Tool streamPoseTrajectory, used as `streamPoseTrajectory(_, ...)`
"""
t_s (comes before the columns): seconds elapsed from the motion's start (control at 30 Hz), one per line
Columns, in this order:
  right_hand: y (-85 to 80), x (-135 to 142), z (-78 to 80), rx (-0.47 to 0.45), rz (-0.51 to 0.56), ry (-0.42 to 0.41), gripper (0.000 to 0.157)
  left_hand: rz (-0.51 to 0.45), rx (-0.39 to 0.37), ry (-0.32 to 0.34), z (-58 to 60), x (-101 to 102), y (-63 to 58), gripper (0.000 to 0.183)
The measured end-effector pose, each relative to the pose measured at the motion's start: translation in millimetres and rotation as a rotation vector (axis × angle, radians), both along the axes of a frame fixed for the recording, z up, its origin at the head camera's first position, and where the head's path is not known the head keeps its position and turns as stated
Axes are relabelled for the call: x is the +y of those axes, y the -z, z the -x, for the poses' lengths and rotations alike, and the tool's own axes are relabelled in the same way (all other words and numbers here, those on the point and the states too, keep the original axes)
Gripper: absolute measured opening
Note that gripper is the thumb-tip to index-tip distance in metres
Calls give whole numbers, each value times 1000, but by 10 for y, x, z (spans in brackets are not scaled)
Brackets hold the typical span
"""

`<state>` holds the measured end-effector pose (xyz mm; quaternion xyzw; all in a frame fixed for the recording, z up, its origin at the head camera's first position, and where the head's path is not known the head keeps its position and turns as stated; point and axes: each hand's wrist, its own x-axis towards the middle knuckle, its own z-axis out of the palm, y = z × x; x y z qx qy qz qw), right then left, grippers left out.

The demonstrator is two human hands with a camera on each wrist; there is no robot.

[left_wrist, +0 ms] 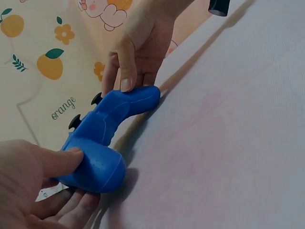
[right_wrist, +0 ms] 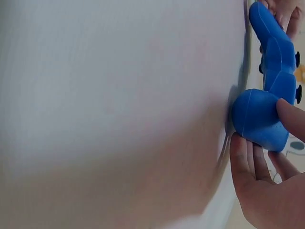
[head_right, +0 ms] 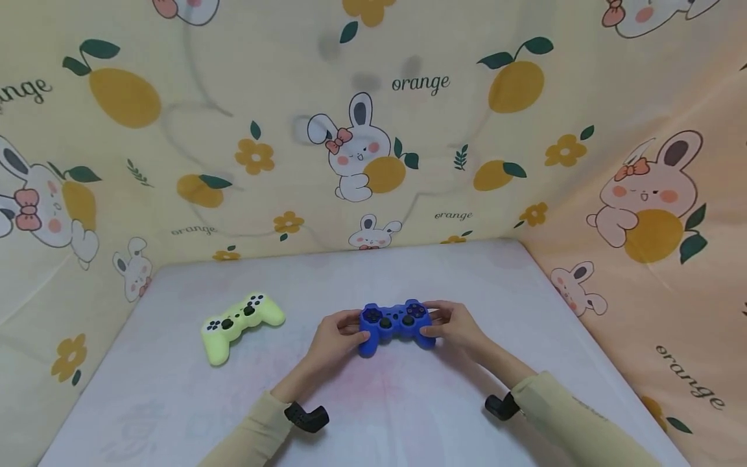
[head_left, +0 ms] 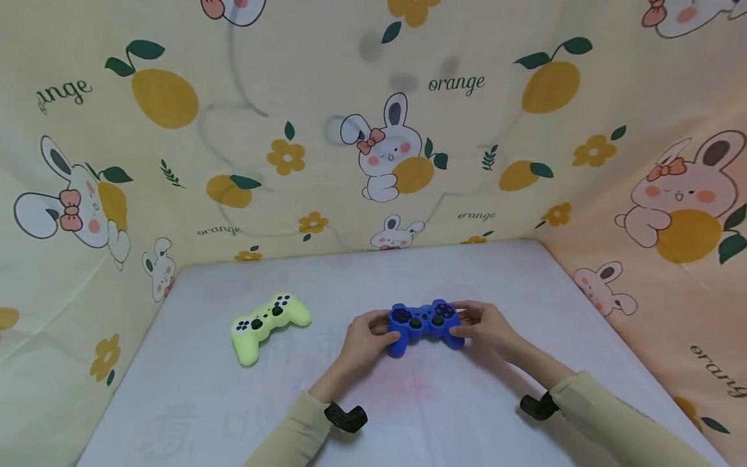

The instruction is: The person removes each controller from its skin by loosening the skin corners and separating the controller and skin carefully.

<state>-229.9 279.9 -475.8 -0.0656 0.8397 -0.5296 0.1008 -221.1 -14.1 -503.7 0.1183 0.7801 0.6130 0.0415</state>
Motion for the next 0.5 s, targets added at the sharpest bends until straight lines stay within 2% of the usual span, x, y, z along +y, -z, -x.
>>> streamPoseTrajectory(0.27,-43,-137,-92,44,60,-14,63,-51,20,5,-38,-160,-56,47)
streamPoseTrajectory(0.5,-69,-232,-102,81,91,-38,68,-127,60,94,-34,-318,-55,59)
